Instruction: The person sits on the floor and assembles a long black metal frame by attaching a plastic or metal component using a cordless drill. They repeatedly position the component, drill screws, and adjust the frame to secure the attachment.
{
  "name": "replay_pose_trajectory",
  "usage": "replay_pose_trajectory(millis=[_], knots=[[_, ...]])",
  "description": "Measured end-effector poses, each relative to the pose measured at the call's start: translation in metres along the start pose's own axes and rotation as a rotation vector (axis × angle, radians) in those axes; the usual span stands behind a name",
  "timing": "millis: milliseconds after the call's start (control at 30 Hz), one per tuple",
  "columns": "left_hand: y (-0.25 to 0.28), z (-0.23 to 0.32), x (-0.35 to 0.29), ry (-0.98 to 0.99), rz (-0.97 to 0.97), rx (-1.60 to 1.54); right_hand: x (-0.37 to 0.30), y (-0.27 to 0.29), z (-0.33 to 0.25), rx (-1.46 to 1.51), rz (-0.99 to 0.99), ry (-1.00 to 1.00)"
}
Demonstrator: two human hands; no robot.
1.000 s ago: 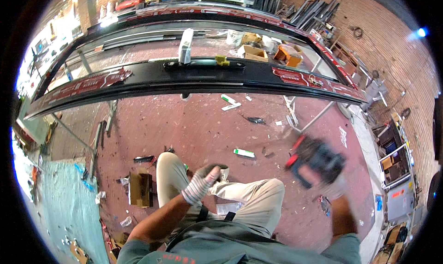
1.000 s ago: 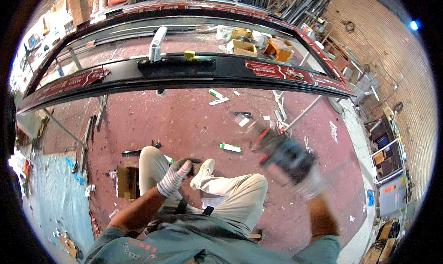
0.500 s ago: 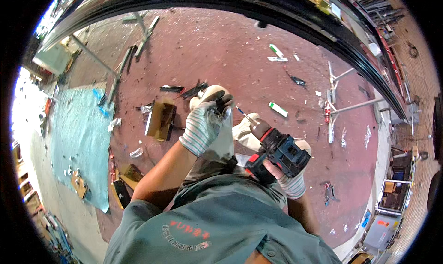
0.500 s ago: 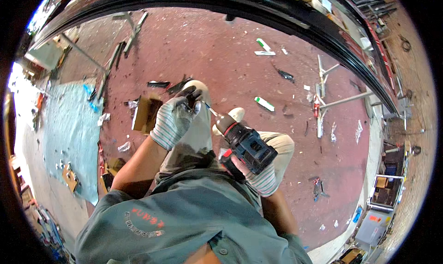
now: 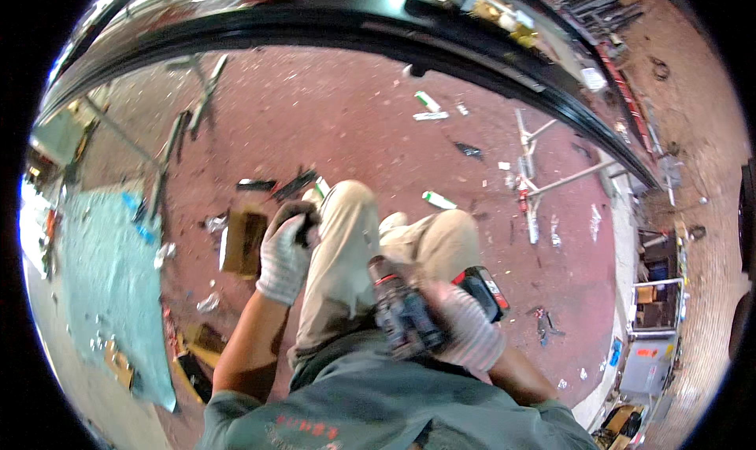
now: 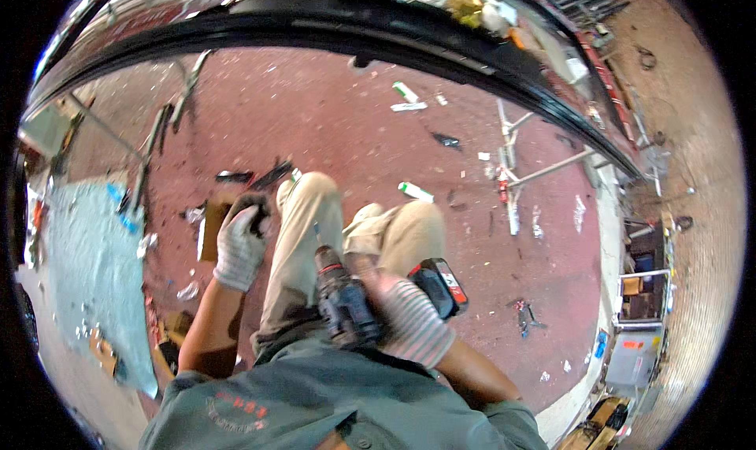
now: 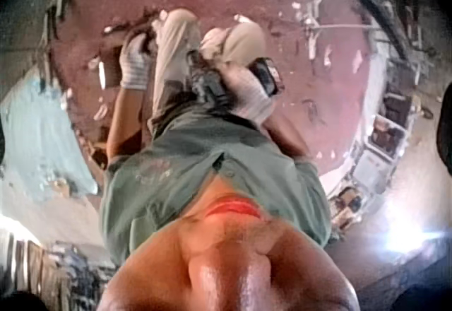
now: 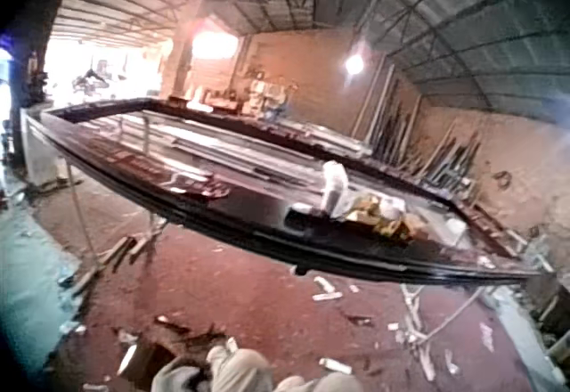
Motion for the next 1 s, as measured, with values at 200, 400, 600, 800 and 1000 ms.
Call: replay_pose_trajectory(millis=[200,400,600,800,1000], knots=[[-0.048,-0.002,0.031,0.39,-0.093,-0.307,0.048,-0.075,0.034,-0.602,-0.026,0.07],[-0.092,0.013,0.052,0.359,-0.187,-0.234,0.076,-0.095,0.028,-0.592,0.046,0.085],[-0.168,0.001,0.084,0.343,-0.313,-0.19,0.076,-0.074,0.033,-0.414,-0.273,0.133],[-0.267,0.003,0.125,0.249,-0.366,-0.098,0.079,-0.062,0.043,-0.394,-0.395,0.136],[-0.305,-0.013,0.15,-0.069,-0.304,-0.524,0.079,0.007,0.033,-0.313,-0.283,0.259]])
Point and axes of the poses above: each hand's wrist, its own x-axis towards the middle knuckle, its own y-axis out of the back of the hand, z = x × y, the point moved 4 cm from there along x, towards the middle knuckle, and after that the axes turned 10 degrees about z, right-handed, at the moved point
